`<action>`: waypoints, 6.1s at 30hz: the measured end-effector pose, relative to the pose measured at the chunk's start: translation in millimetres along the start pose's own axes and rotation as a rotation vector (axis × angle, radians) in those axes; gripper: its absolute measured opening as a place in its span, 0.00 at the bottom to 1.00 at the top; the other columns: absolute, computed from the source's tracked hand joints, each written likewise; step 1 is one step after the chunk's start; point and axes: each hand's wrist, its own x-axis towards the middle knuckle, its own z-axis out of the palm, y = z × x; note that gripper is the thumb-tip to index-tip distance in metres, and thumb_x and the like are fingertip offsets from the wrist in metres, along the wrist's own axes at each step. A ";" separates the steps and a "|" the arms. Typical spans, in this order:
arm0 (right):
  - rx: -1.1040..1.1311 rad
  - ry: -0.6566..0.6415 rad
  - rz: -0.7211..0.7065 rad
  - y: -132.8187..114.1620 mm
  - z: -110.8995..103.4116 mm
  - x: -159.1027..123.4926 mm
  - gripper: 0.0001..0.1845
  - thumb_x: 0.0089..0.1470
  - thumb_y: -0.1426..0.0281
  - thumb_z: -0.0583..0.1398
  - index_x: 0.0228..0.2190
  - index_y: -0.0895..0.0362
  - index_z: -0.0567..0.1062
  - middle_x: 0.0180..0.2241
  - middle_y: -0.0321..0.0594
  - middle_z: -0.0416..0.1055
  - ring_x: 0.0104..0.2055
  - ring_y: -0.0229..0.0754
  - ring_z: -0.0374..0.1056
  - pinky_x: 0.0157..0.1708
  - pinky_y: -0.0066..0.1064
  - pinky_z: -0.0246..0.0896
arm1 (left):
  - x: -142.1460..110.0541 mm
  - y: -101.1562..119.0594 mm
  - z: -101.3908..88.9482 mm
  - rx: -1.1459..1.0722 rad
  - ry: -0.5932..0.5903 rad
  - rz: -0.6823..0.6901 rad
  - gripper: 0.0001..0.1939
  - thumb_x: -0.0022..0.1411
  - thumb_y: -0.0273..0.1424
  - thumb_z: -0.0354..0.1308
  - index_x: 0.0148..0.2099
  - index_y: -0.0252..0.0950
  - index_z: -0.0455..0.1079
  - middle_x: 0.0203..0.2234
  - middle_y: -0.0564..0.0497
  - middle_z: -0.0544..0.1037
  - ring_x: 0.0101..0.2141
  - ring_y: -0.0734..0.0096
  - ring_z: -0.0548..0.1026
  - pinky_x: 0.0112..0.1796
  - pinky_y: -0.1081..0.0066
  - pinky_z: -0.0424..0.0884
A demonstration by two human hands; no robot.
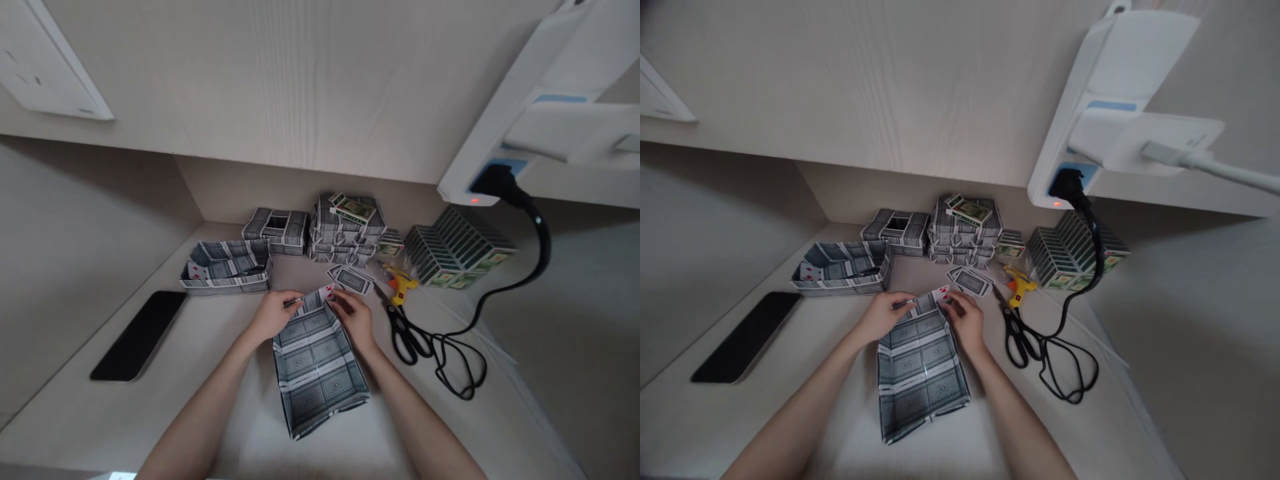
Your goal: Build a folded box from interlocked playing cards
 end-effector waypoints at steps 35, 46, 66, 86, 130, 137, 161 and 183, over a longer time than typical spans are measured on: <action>0.387 -0.387 0.305 -15.0 -13.7 11.2 0.23 0.45 0.56 0.59 0.41 0.55 0.73 0.43 0.42 0.71 0.45 0.45 0.66 0.47 0.38 0.57 | -3.4 8.0 15.8 -0.007 0.109 -0.012 0.08 0.53 0.31 0.52 0.34 0.36 0.71 0.31 0.51 0.78 0.34 0.69 0.74 0.36 0.72 0.68; 0.419 -0.407 0.456 -22.2 -19.8 12.6 0.22 0.39 0.61 0.63 0.39 0.55 0.74 0.42 0.40 0.72 0.46 0.47 0.65 0.49 0.39 0.54 | -2.6 1.8 19.7 -0.021 0.187 -0.005 0.10 0.55 0.33 0.51 0.36 0.36 0.71 0.32 0.50 0.77 0.33 0.69 0.74 0.35 0.71 0.67; 0.517 -0.550 0.468 -22.5 -31.1 12.6 0.31 0.39 0.64 0.63 0.48 0.51 0.67 0.40 0.37 0.72 0.46 0.46 0.65 0.47 0.37 0.56 | 22.3 42.7 7.7 0.574 -0.132 0.052 0.19 0.55 0.44 0.49 0.40 0.36 0.70 0.32 0.44 0.77 0.32 0.62 0.73 0.28 0.72 0.61; 0.460 -0.578 0.505 -22.1 -31.4 17.5 0.22 0.39 0.63 0.63 0.40 0.52 0.74 0.36 0.36 0.74 0.39 0.46 0.68 0.42 0.36 0.59 | 34.1 23.4 17.0 0.351 -0.158 0.113 0.10 0.56 0.32 0.48 0.33 0.34 0.69 0.27 0.49 0.75 0.28 0.69 0.71 0.29 0.74 0.62; 0.590 -0.448 0.594 -7.3 -39.0 20.7 0.23 0.38 0.64 0.63 0.40 0.53 0.74 0.39 0.39 0.74 0.45 0.49 0.67 0.50 0.42 0.52 | 31.0 37.1 6.8 0.208 -0.004 0.087 0.08 0.57 0.27 0.46 0.32 0.35 0.66 0.22 0.53 0.71 0.26 0.72 0.68 0.27 0.75 0.60; 0.581 -0.436 0.586 -6.9 -39.2 21.9 0.21 0.39 0.65 0.63 0.39 0.54 0.75 0.38 0.39 0.74 0.46 0.49 0.66 0.51 0.42 0.51 | 29.9 39.7 6.5 0.274 0.006 0.106 0.09 0.57 0.25 0.44 0.33 0.35 0.66 0.24 0.52 0.72 0.26 0.71 0.69 0.26 0.75 0.59; 0.548 -0.474 0.554 -10.1 -33.2 17.9 0.19 0.37 0.61 0.65 0.35 0.53 0.76 0.36 0.37 0.75 0.39 0.46 0.69 0.45 0.37 0.57 | 13.5 53.5 16.7 0.613 -0.203 0.135 0.09 0.59 0.24 0.44 0.39 0.34 0.65 0.32 0.44 0.75 0.35 0.67 0.74 0.35 0.73 0.65; 0.418 -0.477 0.532 -12.4 -28.8 17.9 0.20 0.38 0.58 0.63 0.34 0.54 0.77 0.33 0.38 0.75 0.40 0.47 0.68 0.44 0.38 0.58 | 17.5 49.0 13.9 0.842 -0.216 0.281 0.11 0.56 0.24 0.48 0.35 0.34 0.71 0.30 0.45 0.76 0.30 0.62 0.74 0.30 0.68 0.65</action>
